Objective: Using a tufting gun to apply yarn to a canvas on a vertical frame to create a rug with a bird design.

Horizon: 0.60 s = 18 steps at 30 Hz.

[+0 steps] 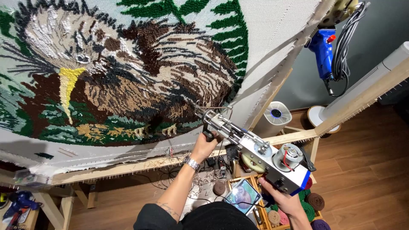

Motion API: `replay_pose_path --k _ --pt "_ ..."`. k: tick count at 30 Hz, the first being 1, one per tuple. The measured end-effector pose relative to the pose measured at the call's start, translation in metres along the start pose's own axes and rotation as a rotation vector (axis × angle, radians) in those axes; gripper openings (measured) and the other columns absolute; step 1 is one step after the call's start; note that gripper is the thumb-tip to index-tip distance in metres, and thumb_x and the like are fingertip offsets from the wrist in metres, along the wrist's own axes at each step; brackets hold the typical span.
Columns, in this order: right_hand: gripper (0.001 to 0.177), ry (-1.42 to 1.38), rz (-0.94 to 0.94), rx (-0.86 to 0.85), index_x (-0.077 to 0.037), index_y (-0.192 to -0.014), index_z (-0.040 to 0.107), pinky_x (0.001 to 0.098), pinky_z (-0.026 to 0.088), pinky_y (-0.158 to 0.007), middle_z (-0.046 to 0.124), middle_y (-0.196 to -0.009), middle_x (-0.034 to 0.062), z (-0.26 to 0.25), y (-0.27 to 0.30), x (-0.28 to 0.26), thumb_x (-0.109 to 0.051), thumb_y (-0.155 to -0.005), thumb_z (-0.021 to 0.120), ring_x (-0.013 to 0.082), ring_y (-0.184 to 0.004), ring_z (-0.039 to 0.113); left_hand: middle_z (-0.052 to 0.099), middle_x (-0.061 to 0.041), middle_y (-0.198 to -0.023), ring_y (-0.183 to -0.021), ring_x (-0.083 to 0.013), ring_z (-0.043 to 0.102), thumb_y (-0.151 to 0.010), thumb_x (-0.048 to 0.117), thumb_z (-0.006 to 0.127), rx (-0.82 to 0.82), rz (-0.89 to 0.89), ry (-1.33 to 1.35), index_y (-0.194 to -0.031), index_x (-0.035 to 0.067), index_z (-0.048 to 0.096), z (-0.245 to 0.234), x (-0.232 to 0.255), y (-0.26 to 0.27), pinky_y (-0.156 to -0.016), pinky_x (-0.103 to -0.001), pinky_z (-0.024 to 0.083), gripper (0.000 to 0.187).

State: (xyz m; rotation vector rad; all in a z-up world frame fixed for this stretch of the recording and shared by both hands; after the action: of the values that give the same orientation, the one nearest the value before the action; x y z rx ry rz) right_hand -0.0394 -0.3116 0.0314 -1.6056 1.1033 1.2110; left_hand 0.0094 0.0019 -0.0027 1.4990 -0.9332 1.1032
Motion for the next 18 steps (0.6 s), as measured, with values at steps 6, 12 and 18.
replay_pose_path --k 6,12,18 --pt "0.035 -0.032 0.113 0.232 -0.001 -0.098 0.071 0.0407 0.064 -0.079 0.075 -0.093 0.0129 0.011 0.002 -0.014 -0.015 -0.072 0.089 0.0265 -0.081 0.069 0.051 0.007 -0.062 -0.055 -0.0094 0.038 -0.101 0.041 0.067 -0.078 0.172 -0.187 -0.083 0.023 0.067 -0.004 0.032 -0.008 -0.065 -0.030 0.041 0.026" --pt "0.020 -0.060 -0.043 0.145 -0.003 -0.080 0.065 0.0340 0.061 -0.063 0.070 -0.074 0.0104 0.017 -0.007 -0.021 -0.009 -0.082 0.083 0.0205 -0.064 0.066 0.053 0.004 -0.065 -0.052 -0.0077 0.034 -0.107 0.032 0.065 -0.055 0.055 -0.163 -0.077 0.018 0.062 -0.005 0.067 -0.007 -0.057 -0.026 0.035 0.033" --pt "0.033 -0.008 0.116 0.149 0.001 -0.104 0.065 0.0406 0.063 -0.065 0.072 -0.088 0.0170 0.028 -0.019 -0.050 -0.014 -0.081 0.082 0.0272 -0.071 0.068 0.047 0.010 -0.061 -0.051 -0.0068 0.032 -0.089 0.060 0.068 -0.009 0.080 -0.274 -0.105 0.019 0.070 -0.022 0.095 -0.003 -0.059 -0.026 0.033 0.045"
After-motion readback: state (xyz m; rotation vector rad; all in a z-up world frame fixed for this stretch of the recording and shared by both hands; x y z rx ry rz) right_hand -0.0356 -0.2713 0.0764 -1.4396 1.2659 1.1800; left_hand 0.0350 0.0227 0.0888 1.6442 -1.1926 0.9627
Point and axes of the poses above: each hand's wrist, its own y-axis away from the middle knuckle, its own z-axis out of the palm, x = y × z, the point moved 1 cm from there along -y, towards the middle knuckle
